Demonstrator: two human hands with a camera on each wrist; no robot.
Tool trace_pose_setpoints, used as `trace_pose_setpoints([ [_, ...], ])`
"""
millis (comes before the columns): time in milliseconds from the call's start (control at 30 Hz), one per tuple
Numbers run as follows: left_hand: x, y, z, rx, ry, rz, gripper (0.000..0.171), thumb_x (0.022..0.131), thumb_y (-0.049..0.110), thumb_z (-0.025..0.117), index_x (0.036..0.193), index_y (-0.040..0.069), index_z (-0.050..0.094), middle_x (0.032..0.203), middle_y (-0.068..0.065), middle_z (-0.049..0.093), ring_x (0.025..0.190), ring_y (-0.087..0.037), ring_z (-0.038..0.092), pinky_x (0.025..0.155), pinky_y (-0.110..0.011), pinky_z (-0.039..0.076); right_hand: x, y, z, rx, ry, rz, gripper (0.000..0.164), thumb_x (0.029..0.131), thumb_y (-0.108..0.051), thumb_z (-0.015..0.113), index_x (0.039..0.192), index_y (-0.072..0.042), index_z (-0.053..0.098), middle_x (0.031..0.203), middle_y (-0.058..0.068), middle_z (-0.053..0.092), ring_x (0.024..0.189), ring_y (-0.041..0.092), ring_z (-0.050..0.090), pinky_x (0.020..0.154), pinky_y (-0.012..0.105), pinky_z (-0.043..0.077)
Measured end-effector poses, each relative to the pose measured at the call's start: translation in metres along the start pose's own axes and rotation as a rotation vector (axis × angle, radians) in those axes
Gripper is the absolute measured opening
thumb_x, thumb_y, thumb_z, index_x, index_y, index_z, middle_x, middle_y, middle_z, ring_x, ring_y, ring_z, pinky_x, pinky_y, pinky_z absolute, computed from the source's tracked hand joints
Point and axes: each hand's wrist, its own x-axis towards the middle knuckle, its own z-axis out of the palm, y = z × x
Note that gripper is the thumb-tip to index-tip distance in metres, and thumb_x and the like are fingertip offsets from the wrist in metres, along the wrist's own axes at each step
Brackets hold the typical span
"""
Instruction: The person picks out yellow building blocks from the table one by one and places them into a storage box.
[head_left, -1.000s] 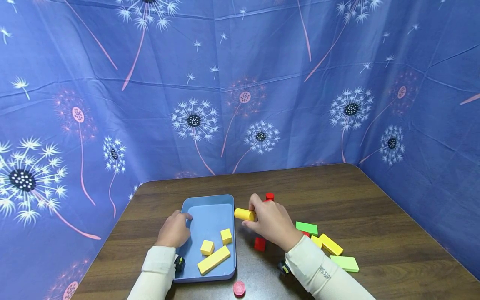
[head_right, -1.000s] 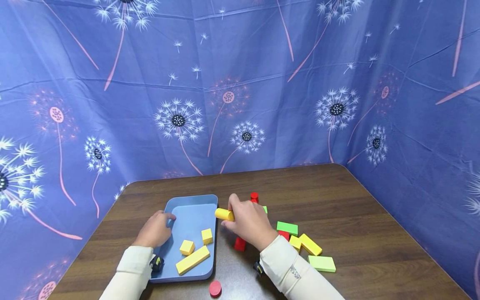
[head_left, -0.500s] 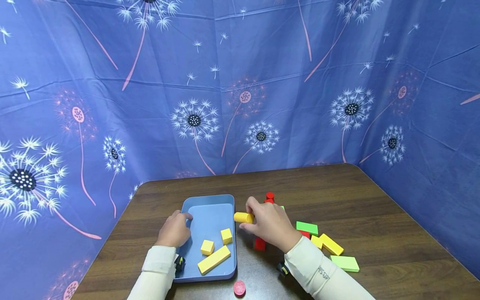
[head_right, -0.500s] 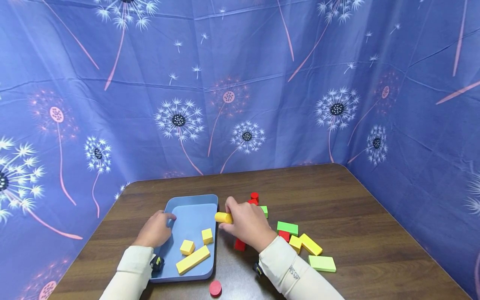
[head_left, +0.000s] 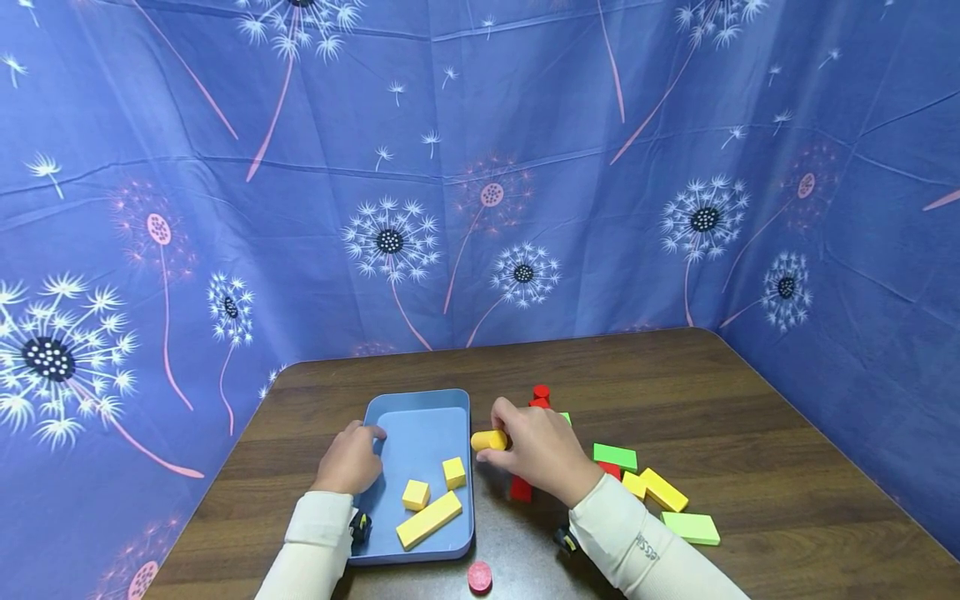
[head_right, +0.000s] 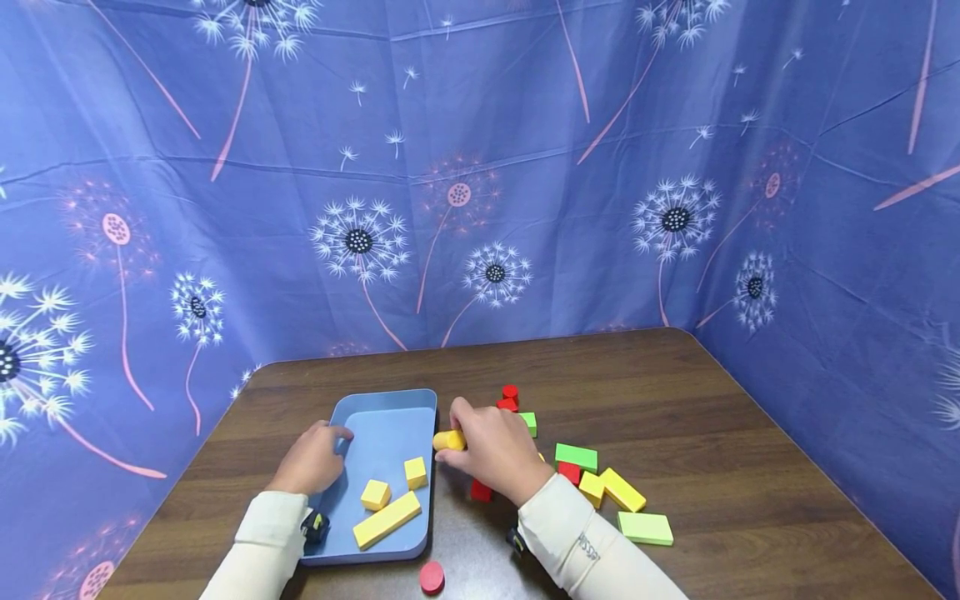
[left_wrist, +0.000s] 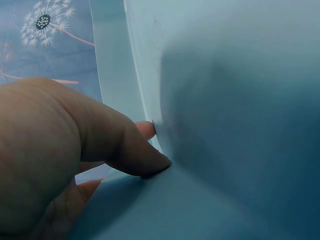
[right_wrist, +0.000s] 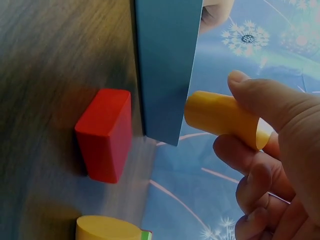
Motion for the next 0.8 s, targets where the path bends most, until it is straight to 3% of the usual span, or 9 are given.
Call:
trace_pose_setpoints([
  [200, 0.001, -0.001, 0.001, 0.006, 0.007, 0.008, 0.039, 0.074, -0.001, 0.068, 0.111, 0.008, 0.068, 0.114, -0.017, 0.056, 0.094, -0.03, 0.055, 0.079, -0.057, 0.052, -0.001, -0.004, 0.003, 0.011, -0.039, -0.014, 0.047, 0.068, -0.059, 0.076, 0.082, -0.025, 0.046, 0.055, -0.019, 0.044, 0.042, 0.001, 0.037, 0.033, 0.024, 0.032],
  [800, 0.002, -0.002, 0.003, -0.003, 0.012, 0.007, 0.037, 0.075, -0.001, 0.067, 0.111, 0.007, 0.068, 0.116, -0.017, 0.056, 0.097, -0.031, 0.055, 0.081, -0.058, 0.05, -0.004, -0.016, 0.007, 0.084, -0.014, -0.036, 0.044, 0.069, -0.052, 0.078, 0.083, -0.025, 0.046, 0.059, -0.018, 0.047, 0.042, 0.002, 0.038, 0.033, 0.024, 0.034],
])
